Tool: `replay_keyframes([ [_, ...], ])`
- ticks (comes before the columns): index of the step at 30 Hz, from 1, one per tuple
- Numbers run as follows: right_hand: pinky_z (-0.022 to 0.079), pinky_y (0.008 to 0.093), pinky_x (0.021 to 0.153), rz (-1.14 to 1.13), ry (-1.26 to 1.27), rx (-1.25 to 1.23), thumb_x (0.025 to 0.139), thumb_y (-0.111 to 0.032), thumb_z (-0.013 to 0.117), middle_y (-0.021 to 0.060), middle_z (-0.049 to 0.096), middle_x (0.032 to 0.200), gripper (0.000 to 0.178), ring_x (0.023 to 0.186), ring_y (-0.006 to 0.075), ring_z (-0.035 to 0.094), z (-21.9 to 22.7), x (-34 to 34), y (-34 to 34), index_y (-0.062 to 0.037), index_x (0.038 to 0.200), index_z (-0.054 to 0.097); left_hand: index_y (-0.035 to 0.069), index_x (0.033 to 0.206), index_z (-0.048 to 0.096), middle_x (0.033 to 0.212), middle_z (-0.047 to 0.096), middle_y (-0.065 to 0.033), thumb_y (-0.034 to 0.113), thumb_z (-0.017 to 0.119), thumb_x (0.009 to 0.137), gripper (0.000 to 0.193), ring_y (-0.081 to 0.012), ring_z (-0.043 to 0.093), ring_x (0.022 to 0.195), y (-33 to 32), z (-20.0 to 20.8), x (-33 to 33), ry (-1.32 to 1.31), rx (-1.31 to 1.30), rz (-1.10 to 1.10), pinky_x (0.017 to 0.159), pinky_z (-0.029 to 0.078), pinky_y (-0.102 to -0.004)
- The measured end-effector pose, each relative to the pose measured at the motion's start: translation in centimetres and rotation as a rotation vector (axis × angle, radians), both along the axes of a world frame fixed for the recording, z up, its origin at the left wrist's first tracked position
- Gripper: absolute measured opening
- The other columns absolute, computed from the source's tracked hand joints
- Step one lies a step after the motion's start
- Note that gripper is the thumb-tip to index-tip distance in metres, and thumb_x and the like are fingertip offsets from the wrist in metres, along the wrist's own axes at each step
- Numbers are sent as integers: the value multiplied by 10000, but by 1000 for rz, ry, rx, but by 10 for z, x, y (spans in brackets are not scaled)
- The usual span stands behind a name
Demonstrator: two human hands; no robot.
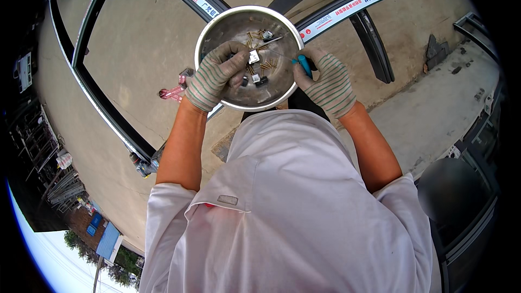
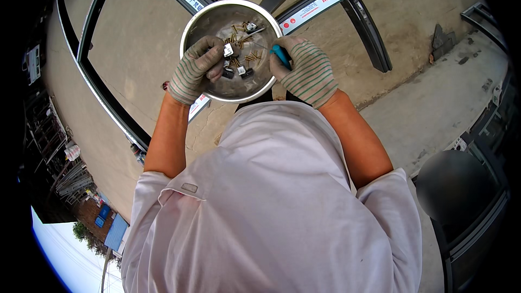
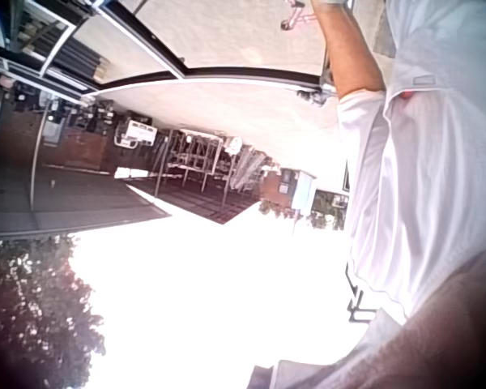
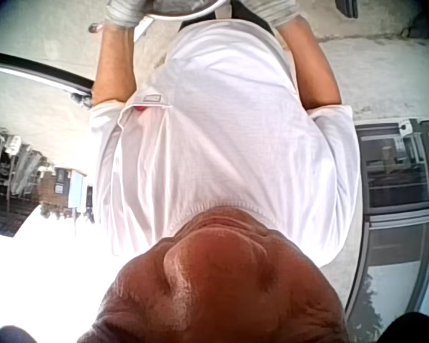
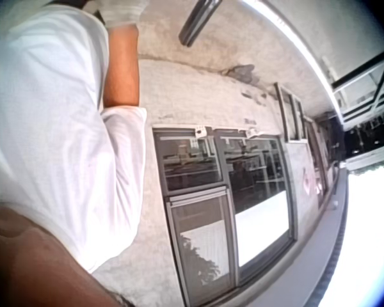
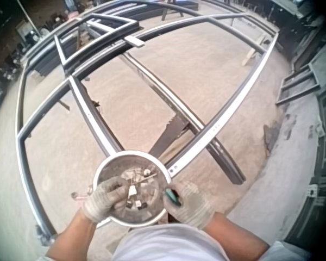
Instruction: The person uses a cordless drill to fasten screws into a large window frame, then retrieves a small metal component from a bowl and installs it into the frame using a screwdriver. The work is performed on a concrete floor in a workshop with multiple frames nearby.
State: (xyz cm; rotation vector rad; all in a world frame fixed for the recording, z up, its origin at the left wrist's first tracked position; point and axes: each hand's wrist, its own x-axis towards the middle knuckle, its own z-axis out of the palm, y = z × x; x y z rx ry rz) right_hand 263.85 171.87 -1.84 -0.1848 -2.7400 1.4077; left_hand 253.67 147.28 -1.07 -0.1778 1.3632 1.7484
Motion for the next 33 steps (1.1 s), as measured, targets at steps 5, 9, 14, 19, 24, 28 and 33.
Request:
replay_keyframes([
  [5, 542, 434, 728, -2, 8, 10, 853, -162, 745, 138, 682, 835, 170, 801, 324, 666, 1, -1, 1, -50, 969, 690, 80, 1071, 611, 781, 560, 7, 200, 656, 1024, 137, -54, 382, 525, -3, -11, 0, -120, 154, 112, 483, 349, -220],
  [9, 544, 436, 736, -4, 32, 29, 850, -157, 745, 143, 686, 841, 177, 809, 332, 668, -1, -2, 1, -48, 978, 689, 69, 1073, 614, 821, 617, -26, 138, 629, 985, 113, -51, 372, 517, 2, -10, 0, -138, 92, 168, 476, 351, -211],
  [14, 548, 440, 752, 7, 37, 28, 841, -144, 749, 151, 695, 872, 190, 832, 339, 673, 0, -2, 3, -42, 989, 688, 23, 1102, 653, 885, 682, -62, 84, 573, 936, 195, -78, 500, 579, 11, -7, -4, 62, -330, -127, 553, 454, -244],
  [19, 551, 442, 761, 13, 45, 8, 840, -143, 748, 152, 700, 891, 193, 845, 343, 674, -1, -2, 5, -38, 991, 690, 29, 1045, 706, 861, 721, -137, 101, 550, 934, 204, -244, 672, 725, 9, -27, 4, 561, -633, -570, 727, 547, -366],
  [24, 557, 440, 770, 9, 63, 9, 841, -148, 749, 152, 706, 905, 205, 857, 344, 677, -1, 0, 10, -40, 1008, 698, 42, 1118, 675, 938, 731, -212, 240, 579, 991, 254, -393, 709, 897, 20, -21, 4, 774, -883, -1034, 833, 550, -467],
  [28, 559, 441, 773, 14, 38, 15, 845, -156, 751, 150, 708, 914, 211, 861, 345, 678, 2, 1, 14, -47, 1019, 702, 31, 1108, 654, 951, 730, -211, 250, 613, 984, 255, -399, 710, 921, 27, -18, 5, 827, -947, -1145, 839, 552, -473],
  [33, 551, 445, 781, 20, 61, 5, 854, -171, 752, 142, 701, 927, 230, 876, 342, 672, -1, 5, 18, -57, 1045, 698, 21, 1076, 653, 932, 732, -211, 242, 658, 953, 254, -389, 716, 916, 31, -22, 7, 886, -989, -1219, 829, 556, -472],
])
